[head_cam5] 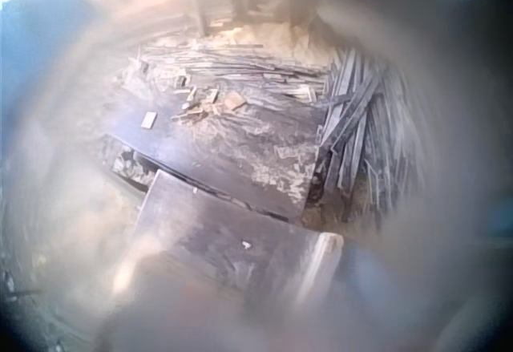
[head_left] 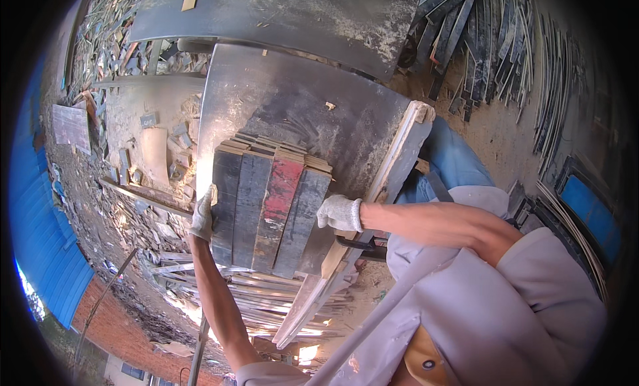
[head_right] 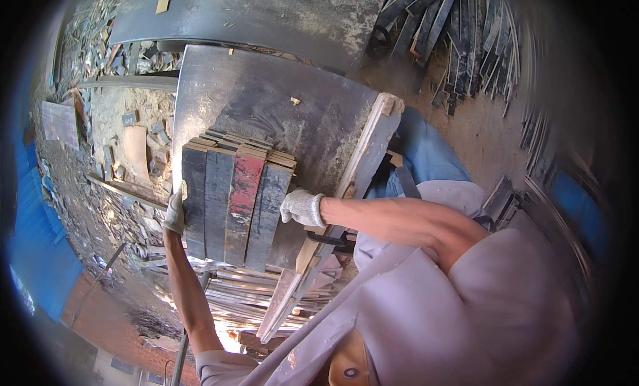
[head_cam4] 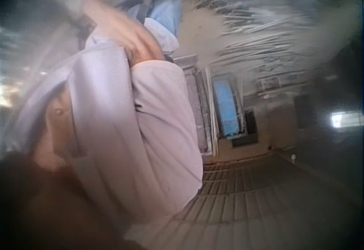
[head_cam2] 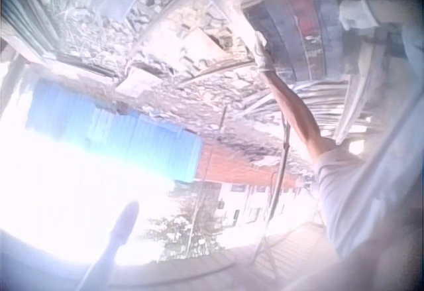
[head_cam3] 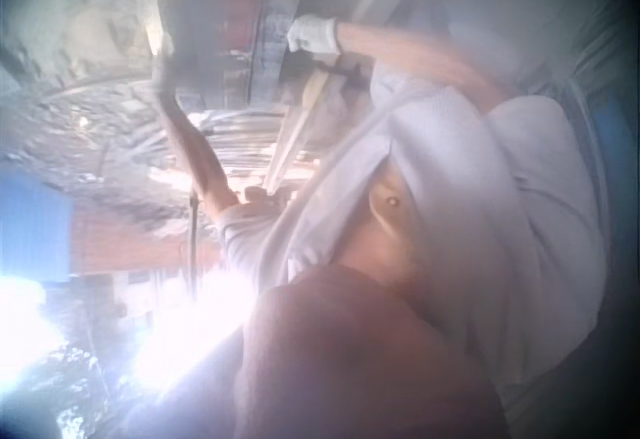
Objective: The person repeatedly places long metal strips onto a table saw, pushes them through the blade to cut them, and then stacks the cut pieces. The person also picks up and organizes the cut metal strips.
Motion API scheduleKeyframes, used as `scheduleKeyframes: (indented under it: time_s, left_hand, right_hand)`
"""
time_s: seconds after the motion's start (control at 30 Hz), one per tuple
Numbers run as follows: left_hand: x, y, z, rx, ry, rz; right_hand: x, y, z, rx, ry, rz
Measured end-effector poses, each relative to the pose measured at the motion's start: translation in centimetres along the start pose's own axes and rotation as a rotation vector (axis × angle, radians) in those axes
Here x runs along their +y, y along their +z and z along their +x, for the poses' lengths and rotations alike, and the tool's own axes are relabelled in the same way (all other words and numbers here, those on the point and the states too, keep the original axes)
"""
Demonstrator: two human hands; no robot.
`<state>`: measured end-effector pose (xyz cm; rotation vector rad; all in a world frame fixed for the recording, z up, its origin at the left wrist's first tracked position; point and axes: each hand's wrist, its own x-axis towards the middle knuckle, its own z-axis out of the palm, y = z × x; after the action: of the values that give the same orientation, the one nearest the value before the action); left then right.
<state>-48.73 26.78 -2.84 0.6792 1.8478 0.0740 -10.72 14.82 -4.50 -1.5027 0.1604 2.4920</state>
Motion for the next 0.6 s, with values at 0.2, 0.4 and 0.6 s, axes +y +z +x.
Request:
scheduleKeyframes:
  time_s: [0.2, 0.4, 0.6]
  left_hand:
    - [2.3, 9.8, -5.8, 0.093, 0.275, 0.253]
    - [4.4, 17.7, -7.9, 0.841, 0.435, 0.146]
    - [2.7, 34.7, -14.3, 0.958, 0.336, 0.415]
  right_hand:
    - [5.4, -10.6, -1.8, -0.247, -0.565, -1.221]
    - [0.5, -13.7, -5.9, -0.284, -0.303, -1.262]
    - [-5.3, -21.3, -14.2, -0.105, -0.704, -0.906]
